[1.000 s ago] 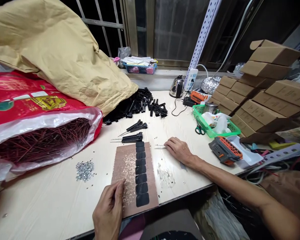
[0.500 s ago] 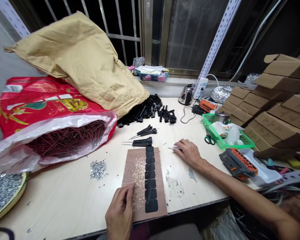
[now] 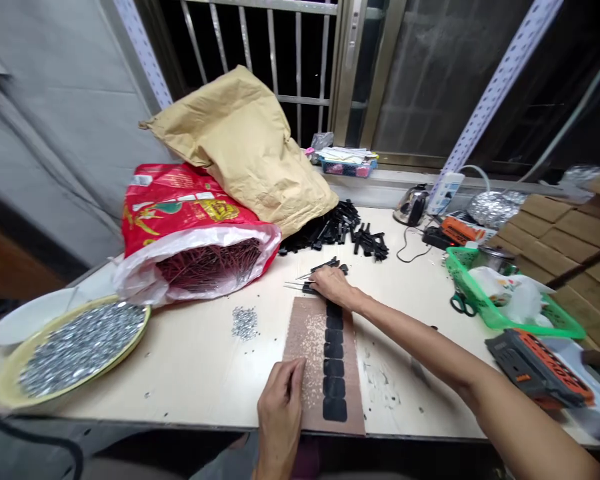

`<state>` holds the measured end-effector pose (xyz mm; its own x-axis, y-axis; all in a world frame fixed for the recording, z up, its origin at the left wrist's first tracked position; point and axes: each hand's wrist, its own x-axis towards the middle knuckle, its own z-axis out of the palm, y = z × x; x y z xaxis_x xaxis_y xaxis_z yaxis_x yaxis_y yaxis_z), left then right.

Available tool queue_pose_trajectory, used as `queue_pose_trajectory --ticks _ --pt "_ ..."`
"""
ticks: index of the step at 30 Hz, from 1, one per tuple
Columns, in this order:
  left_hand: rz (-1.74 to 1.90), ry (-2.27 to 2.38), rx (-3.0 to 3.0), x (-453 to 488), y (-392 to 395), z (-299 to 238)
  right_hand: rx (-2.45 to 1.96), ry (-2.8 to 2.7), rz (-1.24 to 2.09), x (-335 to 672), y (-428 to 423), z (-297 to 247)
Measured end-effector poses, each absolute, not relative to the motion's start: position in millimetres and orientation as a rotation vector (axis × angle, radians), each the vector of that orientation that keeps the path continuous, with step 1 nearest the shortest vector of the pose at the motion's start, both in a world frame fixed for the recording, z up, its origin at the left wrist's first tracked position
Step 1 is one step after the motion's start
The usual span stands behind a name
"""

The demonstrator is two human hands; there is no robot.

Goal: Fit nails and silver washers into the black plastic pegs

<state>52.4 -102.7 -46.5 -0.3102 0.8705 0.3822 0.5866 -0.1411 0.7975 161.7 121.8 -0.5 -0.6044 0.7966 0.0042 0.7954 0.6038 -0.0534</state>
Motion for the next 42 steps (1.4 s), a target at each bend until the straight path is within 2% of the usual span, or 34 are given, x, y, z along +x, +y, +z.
queue_pose_trajectory --ticks 10,15,21,30,35,38,42 --pt "1.38 1.81 1.396 40.6 -123.4 -31.7 -1.216 -2.887 0.136 164.6 126.1 -16.2" --pt "1.327 2.154 1.495 -29.8 -121.4 -20.7 -1.163 -2.94 0.103 167.4 128.7 -19.7" --pt "1.015 2.279 1.789 -79.9 -84.0 -30.5 -1.139 -2.963 0.047 161.4 132.9 -20.3" --pt "0.681 2.373 1.854 -75.1 -67.7 -38.1 -1.171 -2.867 -0.018 173.5 126.9 -20.3" --pt "0.587 2.425 1.881 -74.0 -62.2 -36.6 -1.114 -2.606 0.046 181.8 119.4 -5.3" --pt "0.635 2.417 1.863 -77.6 -59.5 -38.1 -1.07 -2.486 0.083 183.9 102.6 7.8" --pt "1.033 2.227 1.554 -78.3 -58.7 -32.0 -0.922 -2.411 0.185 184.5 65.1 21.9"
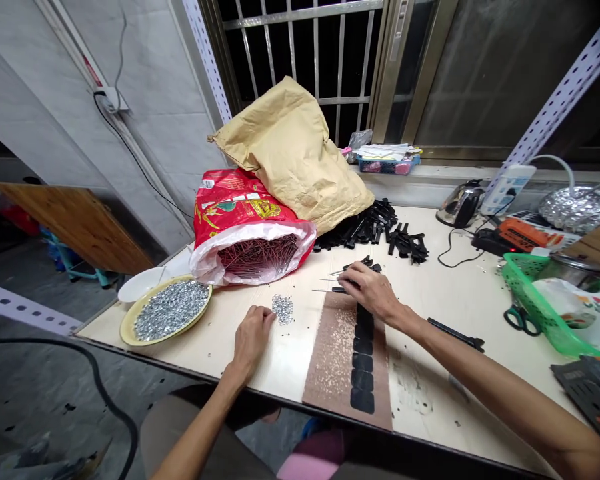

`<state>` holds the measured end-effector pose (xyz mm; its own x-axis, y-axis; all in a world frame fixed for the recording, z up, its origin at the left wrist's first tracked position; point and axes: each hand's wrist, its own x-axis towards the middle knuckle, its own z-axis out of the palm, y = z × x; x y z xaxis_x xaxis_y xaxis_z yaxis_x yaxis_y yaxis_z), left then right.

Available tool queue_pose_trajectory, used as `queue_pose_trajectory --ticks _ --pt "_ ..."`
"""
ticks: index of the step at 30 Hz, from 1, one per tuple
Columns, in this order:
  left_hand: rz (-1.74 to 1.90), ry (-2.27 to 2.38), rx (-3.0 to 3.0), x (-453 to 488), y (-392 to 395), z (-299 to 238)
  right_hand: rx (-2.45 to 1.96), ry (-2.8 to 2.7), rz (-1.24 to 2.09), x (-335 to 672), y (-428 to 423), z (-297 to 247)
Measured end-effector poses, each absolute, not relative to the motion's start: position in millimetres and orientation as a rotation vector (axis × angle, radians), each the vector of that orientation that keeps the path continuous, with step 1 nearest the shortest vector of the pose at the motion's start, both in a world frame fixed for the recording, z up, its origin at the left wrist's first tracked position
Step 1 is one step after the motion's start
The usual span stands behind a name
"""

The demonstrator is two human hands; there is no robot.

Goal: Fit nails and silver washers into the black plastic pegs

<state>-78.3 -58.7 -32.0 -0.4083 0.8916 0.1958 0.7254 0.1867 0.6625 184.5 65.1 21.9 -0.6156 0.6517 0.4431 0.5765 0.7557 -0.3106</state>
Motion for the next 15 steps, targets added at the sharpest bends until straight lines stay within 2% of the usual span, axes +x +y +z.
queue_pose_trajectory --ticks 3,7,15 --pt "1.305 1.78 0.986 -64.3 -60.6 -15.8 -0.819 -2.4 0.252 182.9 36.6 28.5" --pt "1.429 1.254 0.543 -31.4 -61.1 10.2 -0.781 -2.397 0.256 180.2 13.3 34.9" --pt "1.585 1.235 0.572 12.3 -55.2 21.2 -0.821 -2.408 0.115 186.9 3.4 39.1"
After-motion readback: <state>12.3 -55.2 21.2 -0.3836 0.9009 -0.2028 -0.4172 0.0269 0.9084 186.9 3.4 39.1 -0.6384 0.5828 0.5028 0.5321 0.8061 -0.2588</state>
